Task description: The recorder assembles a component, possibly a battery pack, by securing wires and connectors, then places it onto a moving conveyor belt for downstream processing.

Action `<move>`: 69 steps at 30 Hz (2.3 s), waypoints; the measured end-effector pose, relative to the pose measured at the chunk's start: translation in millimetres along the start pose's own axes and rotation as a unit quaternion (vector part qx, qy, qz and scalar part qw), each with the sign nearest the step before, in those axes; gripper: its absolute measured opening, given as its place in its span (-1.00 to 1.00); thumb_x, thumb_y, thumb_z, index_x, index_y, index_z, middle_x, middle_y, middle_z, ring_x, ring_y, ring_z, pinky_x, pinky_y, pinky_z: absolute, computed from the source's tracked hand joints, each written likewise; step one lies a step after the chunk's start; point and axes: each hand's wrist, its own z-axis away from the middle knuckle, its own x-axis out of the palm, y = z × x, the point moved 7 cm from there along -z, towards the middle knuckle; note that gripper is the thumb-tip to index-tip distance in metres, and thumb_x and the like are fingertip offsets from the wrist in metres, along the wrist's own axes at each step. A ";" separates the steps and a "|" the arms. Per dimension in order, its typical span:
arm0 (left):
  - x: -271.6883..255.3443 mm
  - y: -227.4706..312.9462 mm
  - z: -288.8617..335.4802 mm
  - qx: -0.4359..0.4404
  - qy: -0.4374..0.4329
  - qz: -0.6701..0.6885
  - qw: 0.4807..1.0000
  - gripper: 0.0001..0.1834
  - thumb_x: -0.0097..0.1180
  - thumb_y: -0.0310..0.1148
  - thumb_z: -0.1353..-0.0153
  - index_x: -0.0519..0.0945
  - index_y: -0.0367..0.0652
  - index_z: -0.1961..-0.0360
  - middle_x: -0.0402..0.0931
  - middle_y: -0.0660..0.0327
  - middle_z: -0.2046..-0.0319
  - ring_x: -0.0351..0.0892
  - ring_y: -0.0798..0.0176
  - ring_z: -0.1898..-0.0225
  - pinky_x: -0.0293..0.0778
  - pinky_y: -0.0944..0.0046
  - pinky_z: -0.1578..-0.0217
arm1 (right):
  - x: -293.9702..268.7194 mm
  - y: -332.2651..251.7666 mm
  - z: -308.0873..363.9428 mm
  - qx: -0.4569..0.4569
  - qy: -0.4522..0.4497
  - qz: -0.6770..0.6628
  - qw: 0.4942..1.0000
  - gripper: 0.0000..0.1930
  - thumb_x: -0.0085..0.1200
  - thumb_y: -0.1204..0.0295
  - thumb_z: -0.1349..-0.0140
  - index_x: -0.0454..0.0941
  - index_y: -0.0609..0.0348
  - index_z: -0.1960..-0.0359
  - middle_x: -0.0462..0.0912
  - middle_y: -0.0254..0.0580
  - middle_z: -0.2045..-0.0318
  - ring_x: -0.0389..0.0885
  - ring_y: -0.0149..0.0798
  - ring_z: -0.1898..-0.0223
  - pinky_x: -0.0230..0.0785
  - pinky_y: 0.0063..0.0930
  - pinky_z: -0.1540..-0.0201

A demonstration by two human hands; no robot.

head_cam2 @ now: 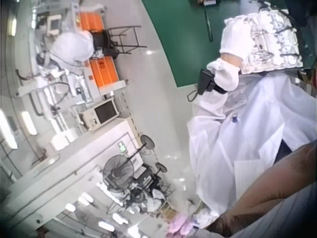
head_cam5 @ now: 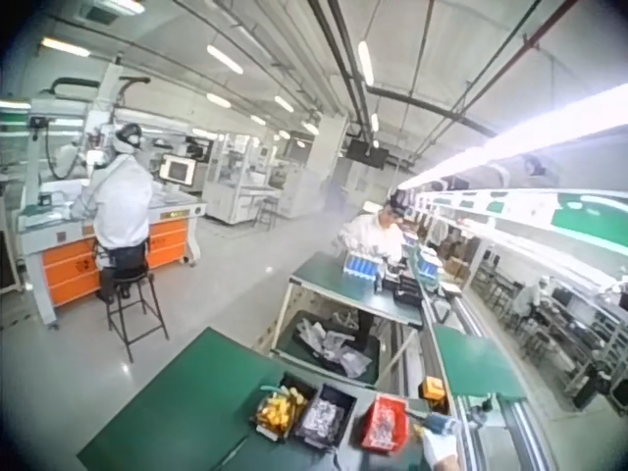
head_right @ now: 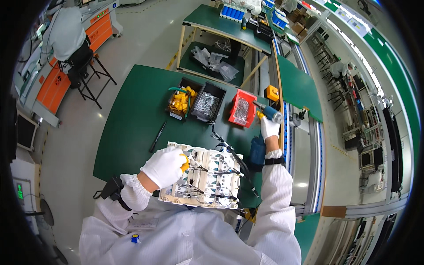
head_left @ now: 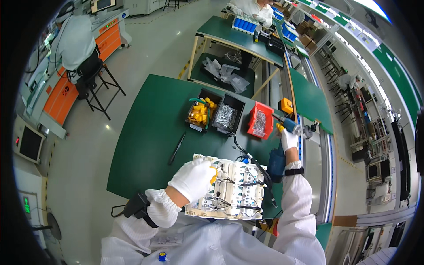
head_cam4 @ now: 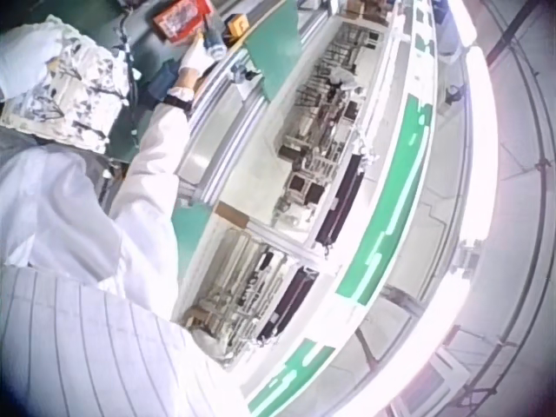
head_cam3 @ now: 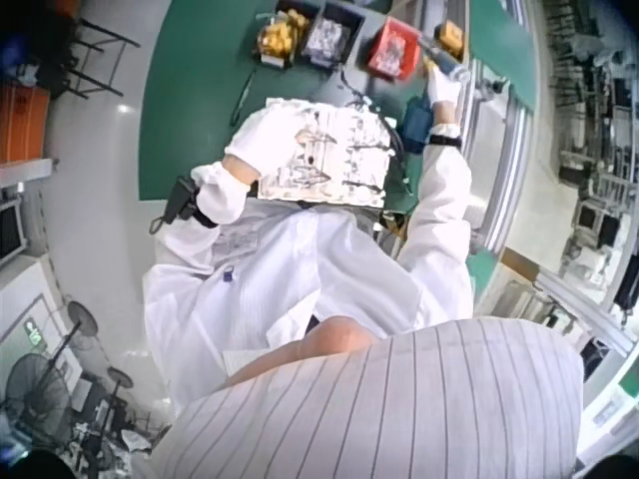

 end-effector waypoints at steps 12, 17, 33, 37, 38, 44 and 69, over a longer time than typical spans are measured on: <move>-5.9 22.7 -17.3 0.043 -0.038 -0.087 0.995 -0.86 0.18 -0.36 -0.10 0.66 -0.20 0.37 0.56 0.10 0.29 0.58 0.01 0.20 0.56 0.07 0.14 | 8.6 21.1 -24.2 0.005 0.002 0.091 0.996 -0.75 0.16 0.33 -0.25 0.69 0.29 0.21 0.76 -0.16 0.41 0.69 -0.32 0.43 0.48 -0.41 0.32; 2.7 36.7 -13.0 0.154 -0.048 -0.147 0.976 -0.86 0.21 -0.34 -0.07 0.66 -0.18 0.38 0.55 0.12 0.29 0.58 0.03 0.22 0.56 0.07 0.15 | 10.4 26.2 -23.3 0.006 -0.012 0.026 1.000 -0.76 0.15 0.36 -0.25 0.68 0.30 0.19 0.77 -0.11 0.36 0.72 -0.25 0.38 0.50 -0.38 0.27; 15.4 19.8 -34.5 0.010 -0.105 -0.033 0.994 -0.71 0.23 -0.23 -0.18 0.59 -0.25 0.23 0.56 -0.01 0.16 0.59 -0.09 0.12 0.53 0.02 0.08 | -55.7 23.5 45.3 -0.190 0.105 -0.181 0.959 -0.75 0.07 0.30 -0.45 0.63 0.25 0.09 0.70 -0.16 0.15 0.67 -0.28 0.13 0.51 -0.32 0.08; 0.2 6.8 -17.5 -0.013 -0.053 0.011 0.998 -0.64 0.29 -0.17 -0.19 0.59 -0.26 0.18 0.59 -0.01 0.17 0.62 -0.08 0.16 0.56 0.06 0.11 | -26.0 -17.0 78.9 -0.021 0.049 -0.077 0.996 -0.70 0.08 0.26 -0.43 0.62 0.21 -0.01 0.71 -0.18 0.14 0.65 -0.23 0.10 0.45 -0.30 -0.02; -3.0 -0.8 -15.4 -0.075 -0.045 0.054 0.995 -0.65 0.30 -0.18 -0.19 0.59 -0.26 0.18 0.60 -0.01 0.22 0.63 -0.07 0.20 0.57 0.07 0.14 | -23.9 -0.2 91.4 0.131 0.041 0.053 0.989 -0.67 0.12 0.28 -0.40 0.63 0.18 -0.08 0.74 -0.16 0.10 0.68 -0.17 0.03 0.43 -0.28 -0.11; -3.2 3.3 -32.3 -0.025 -0.033 0.119 0.992 -0.69 0.30 -0.24 -0.23 0.60 -0.24 0.15 0.61 0.00 0.39 0.64 -0.01 0.37 0.54 0.08 0.33 | -47.4 -71.3 219.3 -0.029 -0.008 -0.110 0.993 -0.70 0.28 0.49 -0.23 0.57 0.21 0.01 0.65 -0.18 0.11 0.62 -0.27 0.08 0.43 -0.43 -0.04; -10.4 -17.7 -62.8 -0.161 -0.073 0.163 0.971 -0.75 0.18 -0.30 -0.14 0.65 -0.34 0.38 0.61 -0.04 0.48 0.63 -0.01 0.46 0.51 0.10 0.38 | 69.3 -139.7 215.7 -0.124 -0.245 -0.028 0.961 -0.80 0.35 0.49 -0.19 0.72 0.24 0.16 0.72 -0.23 0.40 0.60 -0.44 0.46 0.48 -0.57 0.36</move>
